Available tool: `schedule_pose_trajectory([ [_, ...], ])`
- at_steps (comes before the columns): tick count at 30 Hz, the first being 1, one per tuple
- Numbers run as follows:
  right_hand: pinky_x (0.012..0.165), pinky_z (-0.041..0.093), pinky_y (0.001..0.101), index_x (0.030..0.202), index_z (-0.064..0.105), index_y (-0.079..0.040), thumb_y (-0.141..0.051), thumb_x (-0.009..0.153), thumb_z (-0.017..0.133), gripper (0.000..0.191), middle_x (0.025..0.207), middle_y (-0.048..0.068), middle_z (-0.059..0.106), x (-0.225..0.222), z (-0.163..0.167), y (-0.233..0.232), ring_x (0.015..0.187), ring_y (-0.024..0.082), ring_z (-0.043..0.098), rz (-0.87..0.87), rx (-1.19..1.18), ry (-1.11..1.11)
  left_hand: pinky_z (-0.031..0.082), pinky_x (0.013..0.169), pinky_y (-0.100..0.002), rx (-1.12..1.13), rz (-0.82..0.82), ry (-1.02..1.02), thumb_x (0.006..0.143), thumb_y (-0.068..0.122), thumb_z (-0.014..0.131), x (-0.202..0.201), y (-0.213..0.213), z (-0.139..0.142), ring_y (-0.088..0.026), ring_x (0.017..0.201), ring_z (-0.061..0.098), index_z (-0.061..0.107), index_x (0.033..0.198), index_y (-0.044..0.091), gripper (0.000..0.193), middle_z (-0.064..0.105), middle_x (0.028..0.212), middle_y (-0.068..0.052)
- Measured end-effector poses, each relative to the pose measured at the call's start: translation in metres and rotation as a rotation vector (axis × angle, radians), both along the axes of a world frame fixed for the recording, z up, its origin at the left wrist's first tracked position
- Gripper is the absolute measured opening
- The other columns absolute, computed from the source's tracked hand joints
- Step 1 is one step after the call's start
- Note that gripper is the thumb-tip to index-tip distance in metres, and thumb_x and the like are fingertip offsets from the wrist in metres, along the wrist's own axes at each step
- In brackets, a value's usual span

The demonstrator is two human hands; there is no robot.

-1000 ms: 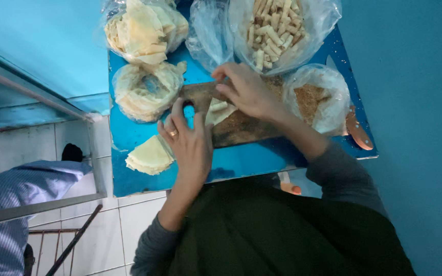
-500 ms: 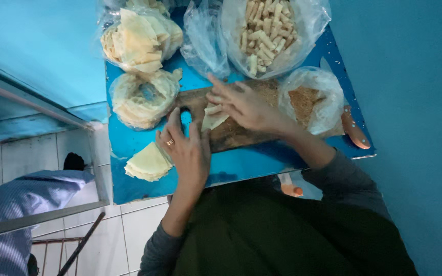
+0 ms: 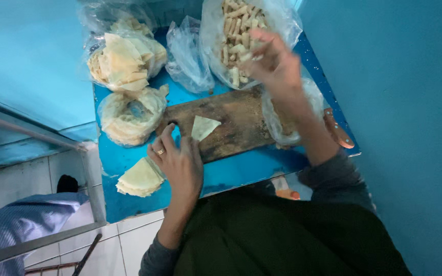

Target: The person sits at a small blue table and folds triangular dough sheets by hand, pressing filling from a plastic bag into each piece and folding them over. The folded pieces are set on the table as the person works through the stack of dough sheets one at a time.

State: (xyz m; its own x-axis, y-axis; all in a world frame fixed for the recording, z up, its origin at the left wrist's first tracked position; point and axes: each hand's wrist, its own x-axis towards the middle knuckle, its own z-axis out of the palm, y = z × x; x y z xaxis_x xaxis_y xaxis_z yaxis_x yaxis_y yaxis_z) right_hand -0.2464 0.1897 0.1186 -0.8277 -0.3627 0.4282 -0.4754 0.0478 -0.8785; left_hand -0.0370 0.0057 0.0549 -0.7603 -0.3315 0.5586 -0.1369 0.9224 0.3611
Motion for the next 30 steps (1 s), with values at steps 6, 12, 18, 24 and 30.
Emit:
schedule_pose_trajectory([
  [6, 0.082, 0.064, 0.0339, 0.137, 0.064, -0.012, -0.007, 0.089, 0.089, 0.054, 0.108, 0.011, 0.077, -0.051, 0.006, 0.023, 0.098, 0.019, 0.075, -0.18, 0.559, 0.486, 0.035, 0.106, -0.053, -0.004, -0.061, 0.03, 0.09, 0.009, 0.071, -0.008, 0.001, -0.004, -0.035, 0.113, 0.055, 0.067, 0.097, 0.002, 0.011, 0.062, 0.118, -0.015],
  [12, 0.081, 0.064, 0.0347, 0.146, 0.055, -0.01, -0.008, 0.096, 0.081, 0.057, 0.124, 0.015, 0.076, -0.019, 0.023, 0.056, 0.102, 0.022, 0.078, -0.257, 0.461, 0.462, 0.043, 0.098, -0.048, 0.013, -0.076, 0.037, 0.09, 0.008, 0.069, -0.009, 0.0, -0.005, -0.034, 0.098, 0.059, 0.063, 0.092, 0.003, 0.008, 0.061, 0.097, -0.014],
  [18, 0.072, 0.057, 0.0451, 0.126, 0.054, -0.009, -0.011, 0.091, 0.07, 0.038, 0.102, 0.014, 0.077, 0.047, 0.006, 0.097, 0.09, 0.033, 0.076, 0.072, 0.869, 0.245, 0.045, 0.094, -0.047, 0.054, -0.096, 0.088, 0.093, 0.005, 0.068, -0.013, -0.002, -0.002, -0.034, 0.094, 0.06, 0.062, 0.101, 0.002, 0.01, 0.063, 0.094, -0.014],
  [24, 0.073, 0.056, 0.0473, 0.125, 0.047, -0.011, -0.016, 0.088, 0.069, 0.044, 0.106, 0.015, 0.074, 0.055, -0.029, 0.099, 0.094, 0.036, 0.073, 0.156, 0.986, 0.228, 0.047, 0.084, -0.049, 0.226, -0.115, 0.045, 0.088, 0.002, 0.072, -0.014, -0.005, -0.002, -0.038, 0.092, 0.061, 0.061, 0.113, 0.002, 0.027, 0.066, 0.093, -0.017],
  [30, 0.075, 0.057, 0.0443, 0.119, 0.053, -0.008, -0.012, 0.089, 0.074, 0.037, 0.095, 0.014, 0.076, 0.051, -0.005, 0.097, 0.087, 0.032, 0.075, -0.048, 0.849, 0.068, 0.049, 0.072, -0.05, 0.474, -0.125, -0.002, 0.087, 0.001, 0.072, -0.012, -0.014, -0.004, -0.038, 0.086, 0.065, 0.059, 0.117, 0.002, 0.033, 0.067, 0.089, -0.018],
])
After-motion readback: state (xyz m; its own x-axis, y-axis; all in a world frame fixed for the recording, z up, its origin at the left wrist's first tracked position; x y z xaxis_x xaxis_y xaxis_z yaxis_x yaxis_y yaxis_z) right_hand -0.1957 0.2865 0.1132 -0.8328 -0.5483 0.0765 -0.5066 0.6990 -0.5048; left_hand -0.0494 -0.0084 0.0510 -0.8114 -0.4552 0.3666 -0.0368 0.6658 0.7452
